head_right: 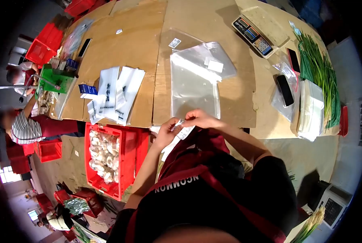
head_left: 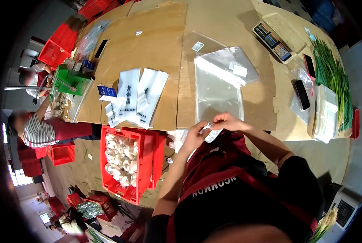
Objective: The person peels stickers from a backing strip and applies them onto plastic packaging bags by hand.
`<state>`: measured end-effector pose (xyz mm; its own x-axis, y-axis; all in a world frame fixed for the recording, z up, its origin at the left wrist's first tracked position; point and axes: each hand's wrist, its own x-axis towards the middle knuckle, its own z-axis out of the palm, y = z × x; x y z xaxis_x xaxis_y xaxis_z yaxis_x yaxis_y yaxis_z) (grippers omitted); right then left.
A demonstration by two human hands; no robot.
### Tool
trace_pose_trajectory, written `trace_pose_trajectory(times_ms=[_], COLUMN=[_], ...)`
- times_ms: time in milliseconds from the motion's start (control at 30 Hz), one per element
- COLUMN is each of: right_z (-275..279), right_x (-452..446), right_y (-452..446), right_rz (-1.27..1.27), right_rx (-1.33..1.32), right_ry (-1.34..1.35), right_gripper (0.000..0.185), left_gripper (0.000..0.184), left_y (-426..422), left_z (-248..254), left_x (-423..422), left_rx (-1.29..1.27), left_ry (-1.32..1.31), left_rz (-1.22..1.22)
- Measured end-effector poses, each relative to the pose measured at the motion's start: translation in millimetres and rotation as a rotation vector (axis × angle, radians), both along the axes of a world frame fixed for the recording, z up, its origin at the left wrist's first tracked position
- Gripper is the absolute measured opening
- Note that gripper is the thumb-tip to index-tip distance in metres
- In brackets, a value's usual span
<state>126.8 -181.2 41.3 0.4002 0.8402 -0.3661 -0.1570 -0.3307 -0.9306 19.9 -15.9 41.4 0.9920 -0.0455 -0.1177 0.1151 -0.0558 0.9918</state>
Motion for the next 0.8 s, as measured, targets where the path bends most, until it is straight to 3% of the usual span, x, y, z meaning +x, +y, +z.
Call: trace_pose_trajectory(times_ms=[100,133,200,267,333,367,433,467,533,600,667,733,800], right_z=[-3,-10,-10,-15,-42,-47,-24,-25,-28,-34,-54,-32,-40], right_x=[-3,-1,11,25,46,47,50,49,36,38,47,50,69], right_y=[0,2,6,11,10,2,-2,-3,-9,-19,-18,-11,-15], right_rz=[-0.024,-0.035,-0.187,-0.306,-0.215,-0.214,-0.471,-0.468,-0.198,-0.144,-0.207,-0.231,-0.302], right_rx=[0.006,0.135,0.153,0.158,-0.395,-0.394,-0.479,-0.476,-0.119,-0.016,-0.174,-0.099,-0.151], right_ry=[0.182,0.157,0.035,-0.085,-0.872,-0.871,-1.238,-1.237,-1.337,-1.335,-1.210,-1.191,-0.476], right_gripper=[0.010,0.011,0.012,0.013,0.023,0.023,0.030,0.030,0.032,0.028,0.022,0.015,0.016], left_gripper=[0.012,0.012,0.019,0.027,0.026,0.026,0.019,0.019,0.011,0.010,0.010,0.010,0.007], left_y=[6,7,12,16,25,27,31,31,24,20,23,27,23], left_z=[-1,1,10,17,2,-4,-5,-5,-3,-4,-9,-14,-8], left_x=[-2,-2,0,3,-2,-8,-13,-15,-24,-25,-26,-24,-24], left_rx=[0.026,0.029,0.215,0.292,0.351,0.351,0.231,0.233,-0.213,-0.203,-0.138,-0.055,-0.100], left_ry=[0.011,0.019,0.260,0.264,0.220,0.221,0.284,0.286,0.255,0.150,0.159,0.156,0.148], left_rz=[0.031,0.029,0.143,0.189,0.142,0.142,0.158,0.162,0.217,0.239,0.125,0.093,0.092])
